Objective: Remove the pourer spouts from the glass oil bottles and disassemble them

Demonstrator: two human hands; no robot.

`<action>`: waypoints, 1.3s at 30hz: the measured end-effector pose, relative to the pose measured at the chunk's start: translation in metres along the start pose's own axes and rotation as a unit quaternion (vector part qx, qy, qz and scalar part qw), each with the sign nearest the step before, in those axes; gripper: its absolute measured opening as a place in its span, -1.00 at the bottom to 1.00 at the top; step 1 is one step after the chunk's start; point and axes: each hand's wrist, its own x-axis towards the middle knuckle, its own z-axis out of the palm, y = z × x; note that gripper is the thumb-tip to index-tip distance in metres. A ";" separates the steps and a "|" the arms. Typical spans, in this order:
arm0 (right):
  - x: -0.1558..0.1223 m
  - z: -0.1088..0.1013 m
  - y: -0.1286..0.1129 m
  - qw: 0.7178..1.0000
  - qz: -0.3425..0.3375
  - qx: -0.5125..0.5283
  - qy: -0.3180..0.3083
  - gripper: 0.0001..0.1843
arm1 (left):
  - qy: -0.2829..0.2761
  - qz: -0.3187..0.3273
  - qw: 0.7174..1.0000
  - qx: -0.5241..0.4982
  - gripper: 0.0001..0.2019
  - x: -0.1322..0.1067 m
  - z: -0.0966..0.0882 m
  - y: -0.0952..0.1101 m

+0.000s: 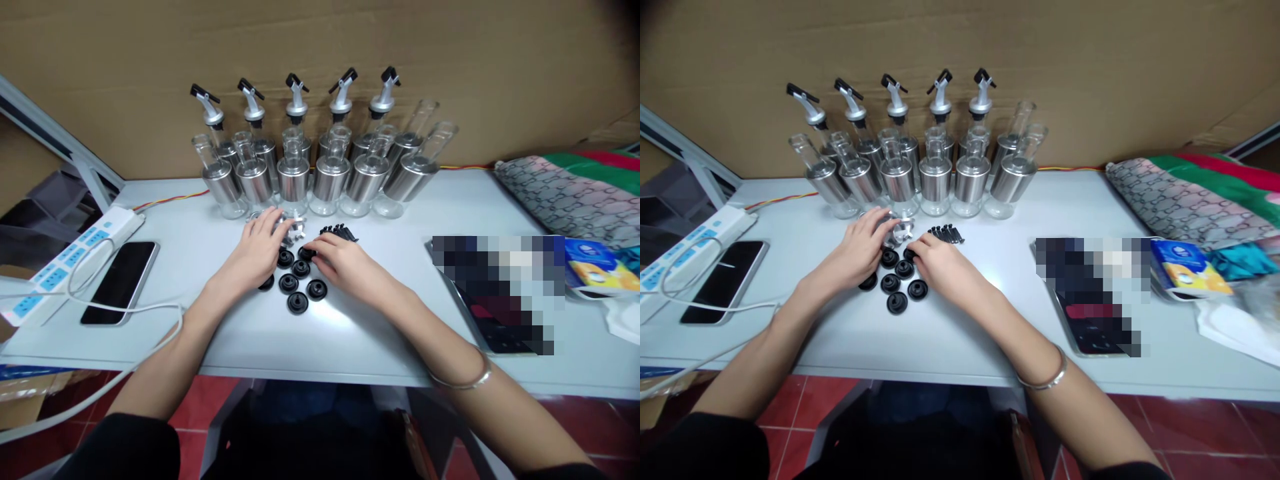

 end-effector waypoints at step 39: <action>-0.004 -0.017 -0.024 0.991 -0.016 0.009 -0.135 -0.69 | 0.001 -0.044 0.999 0.021 -0.49 -0.001 0.004 -0.005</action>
